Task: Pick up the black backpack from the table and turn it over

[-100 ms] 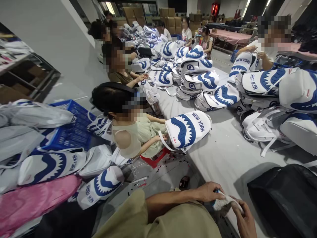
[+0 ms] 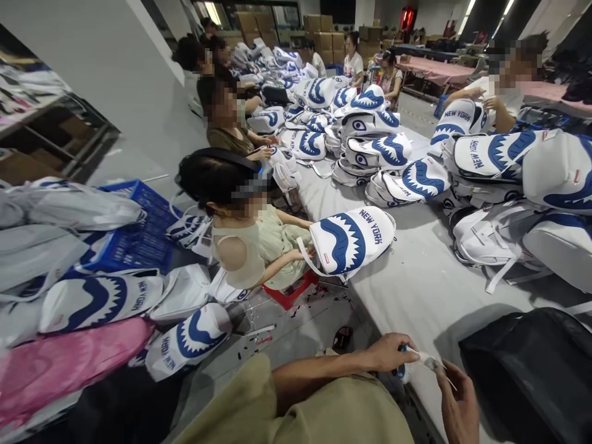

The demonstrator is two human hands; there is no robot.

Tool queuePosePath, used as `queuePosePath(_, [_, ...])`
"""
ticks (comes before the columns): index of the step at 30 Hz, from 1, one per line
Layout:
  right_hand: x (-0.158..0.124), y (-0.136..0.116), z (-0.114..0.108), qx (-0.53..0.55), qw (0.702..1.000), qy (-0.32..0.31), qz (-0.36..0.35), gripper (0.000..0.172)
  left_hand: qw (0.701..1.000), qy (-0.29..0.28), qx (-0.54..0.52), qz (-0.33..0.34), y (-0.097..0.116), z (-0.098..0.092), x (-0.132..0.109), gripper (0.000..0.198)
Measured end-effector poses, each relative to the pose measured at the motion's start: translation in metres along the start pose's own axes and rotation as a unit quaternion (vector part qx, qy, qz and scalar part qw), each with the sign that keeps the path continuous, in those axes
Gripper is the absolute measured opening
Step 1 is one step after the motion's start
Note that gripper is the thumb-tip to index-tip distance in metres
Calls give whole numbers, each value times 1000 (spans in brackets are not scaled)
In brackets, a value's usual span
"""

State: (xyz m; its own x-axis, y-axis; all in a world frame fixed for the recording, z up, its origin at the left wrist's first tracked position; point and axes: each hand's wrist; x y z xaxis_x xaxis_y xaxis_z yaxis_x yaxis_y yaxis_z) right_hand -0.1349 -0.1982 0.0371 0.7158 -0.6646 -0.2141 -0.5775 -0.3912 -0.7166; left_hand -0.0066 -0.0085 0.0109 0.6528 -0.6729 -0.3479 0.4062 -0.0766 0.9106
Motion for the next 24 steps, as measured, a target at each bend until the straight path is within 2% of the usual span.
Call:
queuePosePath(3, [-9,-15,-6,-29,999,37,-3,81,998,64,-10,5,8,11,-5,42])
queuePosePath(5, [-17,-26,-5,-35,999,-9,-8,84,996,91,-17,7,12,17,-9,42])
queuePosePath(8, [-28,-38,4,-27,991,-120,-42,88,993,117,-23,11,17,23,-16,38])
queuePosePath(10, [-32,-42,12,-35,986,-147,-66,85,992,123,-27,14,19,24,-21,36])
queuePosePath(14, [-31,-40,18,-73,985,-142,-63,85,993,102,-56,11,17,23,-28,46])
queuePosePath(17, [-25,-30,15,-72,984,-137,-86,88,993,83,-83,-8,12,24,-29,65])
queuePosePath(20, [-19,-13,14,-63,983,-148,-91,83,992,64,-110,-21,7,26,-27,83])
queuePosePath(24, [-16,7,19,-76,987,-114,-80,73,987,17,-160,-26,0,30,-21,76])
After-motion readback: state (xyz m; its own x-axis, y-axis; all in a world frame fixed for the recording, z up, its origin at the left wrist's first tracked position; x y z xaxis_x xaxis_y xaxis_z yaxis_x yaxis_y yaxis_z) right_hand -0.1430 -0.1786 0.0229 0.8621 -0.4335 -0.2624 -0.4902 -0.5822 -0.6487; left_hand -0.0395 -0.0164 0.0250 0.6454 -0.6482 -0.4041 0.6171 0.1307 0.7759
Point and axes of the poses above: each hand's wrist, its own x-axis towards the middle knuckle, its own z-axis out of the palm, y = z × x, and after that the axes turned 15 degrees about -x, right-handed
